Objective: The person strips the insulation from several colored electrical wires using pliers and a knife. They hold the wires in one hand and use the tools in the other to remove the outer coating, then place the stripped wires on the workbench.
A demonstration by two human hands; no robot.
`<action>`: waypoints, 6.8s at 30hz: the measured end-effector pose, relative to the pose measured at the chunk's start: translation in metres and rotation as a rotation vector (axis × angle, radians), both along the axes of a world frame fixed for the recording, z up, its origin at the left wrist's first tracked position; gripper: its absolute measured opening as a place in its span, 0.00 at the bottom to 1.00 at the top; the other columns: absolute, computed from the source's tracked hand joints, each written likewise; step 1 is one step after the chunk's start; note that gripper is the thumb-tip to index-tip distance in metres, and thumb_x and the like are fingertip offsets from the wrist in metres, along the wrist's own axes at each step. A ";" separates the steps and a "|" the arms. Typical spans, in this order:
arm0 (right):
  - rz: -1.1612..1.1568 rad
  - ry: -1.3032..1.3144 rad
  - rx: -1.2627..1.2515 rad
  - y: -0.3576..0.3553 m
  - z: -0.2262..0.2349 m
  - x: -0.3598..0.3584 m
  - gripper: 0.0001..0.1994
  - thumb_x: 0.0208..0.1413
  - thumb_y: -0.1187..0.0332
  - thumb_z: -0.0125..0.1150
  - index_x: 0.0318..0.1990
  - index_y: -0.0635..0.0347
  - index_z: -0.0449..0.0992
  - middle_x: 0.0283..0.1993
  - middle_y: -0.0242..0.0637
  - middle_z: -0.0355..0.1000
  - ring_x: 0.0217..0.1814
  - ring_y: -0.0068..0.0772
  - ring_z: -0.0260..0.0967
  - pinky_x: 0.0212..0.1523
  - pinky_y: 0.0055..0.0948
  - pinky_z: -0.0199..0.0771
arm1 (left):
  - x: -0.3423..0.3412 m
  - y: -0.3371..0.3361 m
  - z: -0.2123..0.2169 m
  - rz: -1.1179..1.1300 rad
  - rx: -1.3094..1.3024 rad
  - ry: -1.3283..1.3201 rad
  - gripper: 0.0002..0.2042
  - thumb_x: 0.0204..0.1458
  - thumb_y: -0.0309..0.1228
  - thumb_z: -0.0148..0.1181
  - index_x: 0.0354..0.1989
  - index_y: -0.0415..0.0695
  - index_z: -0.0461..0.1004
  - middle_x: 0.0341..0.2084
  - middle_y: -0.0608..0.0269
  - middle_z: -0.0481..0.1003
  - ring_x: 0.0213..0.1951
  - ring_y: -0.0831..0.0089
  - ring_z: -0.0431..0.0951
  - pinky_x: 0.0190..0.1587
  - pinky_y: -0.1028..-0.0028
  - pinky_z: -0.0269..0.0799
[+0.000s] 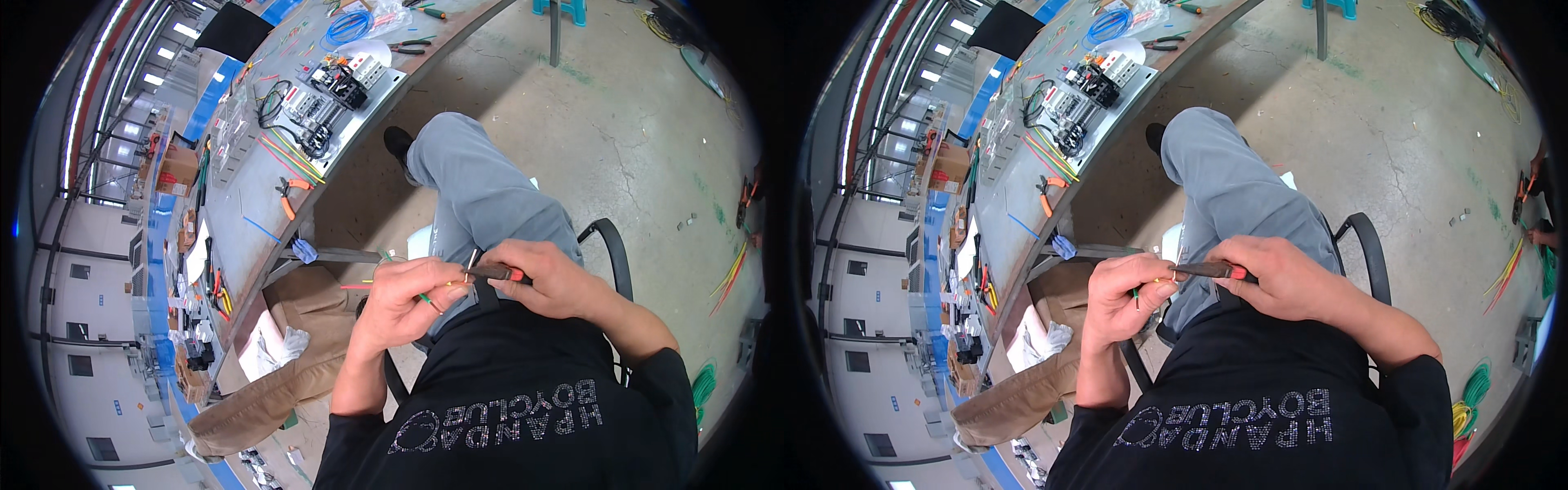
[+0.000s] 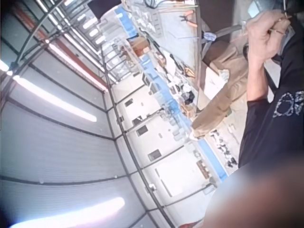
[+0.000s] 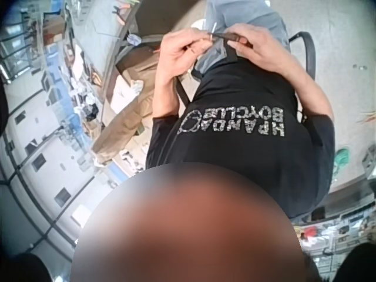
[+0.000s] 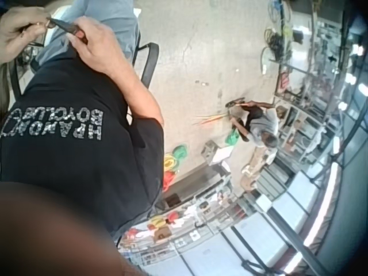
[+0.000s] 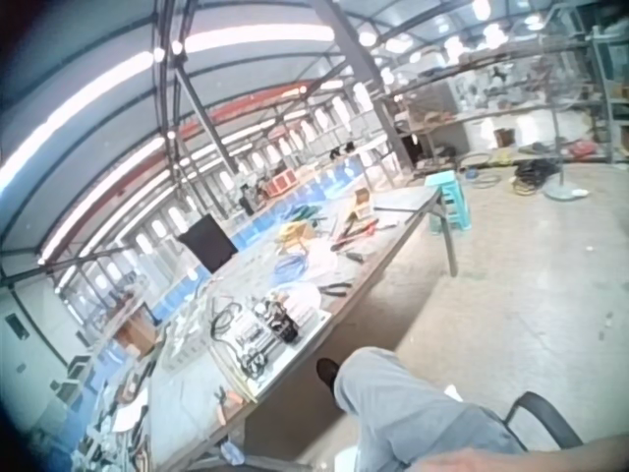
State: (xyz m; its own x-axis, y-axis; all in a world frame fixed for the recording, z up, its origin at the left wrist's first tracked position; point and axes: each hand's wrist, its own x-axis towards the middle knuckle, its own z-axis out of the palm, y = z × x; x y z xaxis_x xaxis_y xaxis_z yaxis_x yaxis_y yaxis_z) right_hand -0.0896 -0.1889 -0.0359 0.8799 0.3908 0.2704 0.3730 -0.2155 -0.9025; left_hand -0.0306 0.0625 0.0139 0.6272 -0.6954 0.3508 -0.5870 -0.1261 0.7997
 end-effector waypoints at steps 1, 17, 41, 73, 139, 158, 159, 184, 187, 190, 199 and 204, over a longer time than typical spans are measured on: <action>-0.052 -0.028 -0.051 0.002 -0.004 -0.001 0.13 0.60 0.74 0.67 0.51 0.61 0.75 0.41 0.42 0.76 0.41 0.48 0.76 0.41 0.39 0.75 | -0.001 -0.001 -0.002 0.012 -0.019 0.002 0.06 0.59 0.25 0.69 0.43 0.39 0.82 0.24 0.61 0.77 0.23 0.72 0.75 0.27 0.73 0.68; -0.162 -0.042 -0.311 -0.004 0.015 -0.007 0.20 0.67 0.62 0.63 0.61 0.65 0.75 0.42 0.48 0.79 0.46 0.48 0.80 0.49 0.35 0.76 | -0.003 0.006 0.016 0.198 0.204 0.180 0.10 0.61 0.27 0.67 0.48 0.37 0.83 0.31 0.62 0.83 0.30 0.78 0.77 0.34 0.76 0.71; 1.128 1.014 0.975 0.009 -0.018 -0.013 0.24 0.74 0.56 0.54 0.59 0.76 0.73 0.36 0.51 0.79 0.36 0.41 0.83 0.35 0.29 0.82 | 0.017 0.019 -0.006 -0.254 -0.172 0.297 0.16 0.60 0.31 0.70 0.53 0.36 0.84 0.43 0.52 0.87 0.37 0.68 0.87 0.39 0.73 0.80; 0.423 0.762 0.707 0.027 0.016 -0.053 0.12 0.74 0.62 0.56 0.40 0.62 0.72 0.31 0.28 0.68 0.30 0.16 0.62 0.33 0.23 0.65 | 0.008 0.010 0.008 -0.196 -0.101 0.158 0.14 0.61 0.31 0.68 0.50 0.34 0.85 0.37 0.52 0.87 0.27 0.71 0.82 0.31 0.74 0.74; 0.044 -0.009 0.000 -0.010 0.007 0.008 0.14 0.63 0.71 0.66 0.54 0.63 0.77 0.44 0.44 0.76 0.43 0.46 0.76 0.46 0.37 0.75 | -0.014 -0.020 0.011 0.273 0.130 -0.705 0.22 0.43 0.28 0.73 0.51 0.44 0.86 0.21 0.69 0.72 0.20 0.71 0.70 0.21 0.70 0.62; -0.001 0.049 -0.042 -0.015 0.000 0.007 0.18 0.65 0.69 0.65 0.59 0.64 0.77 0.43 0.41 0.78 0.43 0.42 0.77 0.46 0.35 0.76 | -0.017 -0.032 -0.003 0.264 0.080 -0.448 0.14 0.53 0.24 0.69 0.49 0.39 0.83 0.20 0.63 0.72 0.19 0.67 0.73 0.22 0.68 0.65; 0.011 0.059 -0.045 -0.016 0.000 0.007 0.18 0.65 0.69 0.65 0.59 0.64 0.77 0.43 0.41 0.78 0.42 0.41 0.76 0.46 0.34 0.76 | -0.017 -0.032 -0.002 0.257 0.071 -0.424 0.13 0.54 0.24 0.69 0.49 0.39 0.83 0.20 0.62 0.72 0.19 0.67 0.73 0.22 0.68 0.65; 0.321 0.329 0.191 -0.018 0.003 0.006 0.10 0.66 0.66 0.66 0.42 0.65 0.79 0.32 0.35 0.75 0.34 0.29 0.71 0.39 0.31 0.71 | -0.016 -0.030 -0.002 0.141 0.022 -0.492 0.07 0.48 0.26 0.64 0.35 0.40 0.80 0.18 0.65 0.67 0.16 0.67 0.70 0.19 0.67 0.61; 0.241 0.198 0.091 -0.017 0.002 0.002 0.09 0.65 0.67 0.67 0.39 0.64 0.77 0.30 0.37 0.73 0.31 0.36 0.70 0.36 0.33 0.71 | -0.020 -0.031 0.003 0.158 0.030 -0.491 0.07 0.48 0.27 0.63 0.35 0.40 0.80 0.18 0.65 0.68 0.17 0.66 0.70 0.19 0.67 0.62; 0.166 0.127 0.030 -0.014 0.005 -0.002 0.09 0.63 0.68 0.69 0.36 0.63 0.75 0.28 0.39 0.71 0.28 0.42 0.69 0.32 0.35 0.69 | -0.023 -0.030 0.005 0.170 0.035 -0.493 0.07 0.48 0.27 0.63 0.35 0.39 0.80 0.19 0.64 0.69 0.17 0.65 0.71 0.20 0.67 0.62; -0.028 0.014 -0.018 0.000 0.003 -0.010 0.08 0.58 0.76 0.71 0.34 0.62 0.73 0.26 0.39 0.68 0.26 0.44 0.68 0.29 0.37 0.66 | -0.029 -0.030 0.005 0.226 0.031 -0.476 0.06 0.48 0.24 0.63 0.35 0.39 0.79 0.18 0.64 0.69 0.16 0.65 0.69 0.20 0.67 0.61; -0.049 -0.028 -0.033 0.000 -0.002 -0.008 0.07 0.60 0.75 0.69 0.36 0.63 0.74 0.29 0.40 0.70 0.30 0.44 0.71 0.33 0.38 0.68 | -0.028 -0.028 0.001 0.218 0.037 -0.454 0.07 0.51 0.23 0.65 0.39 0.39 0.80 0.18 0.63 0.70 0.17 0.64 0.70 0.21 0.67 0.62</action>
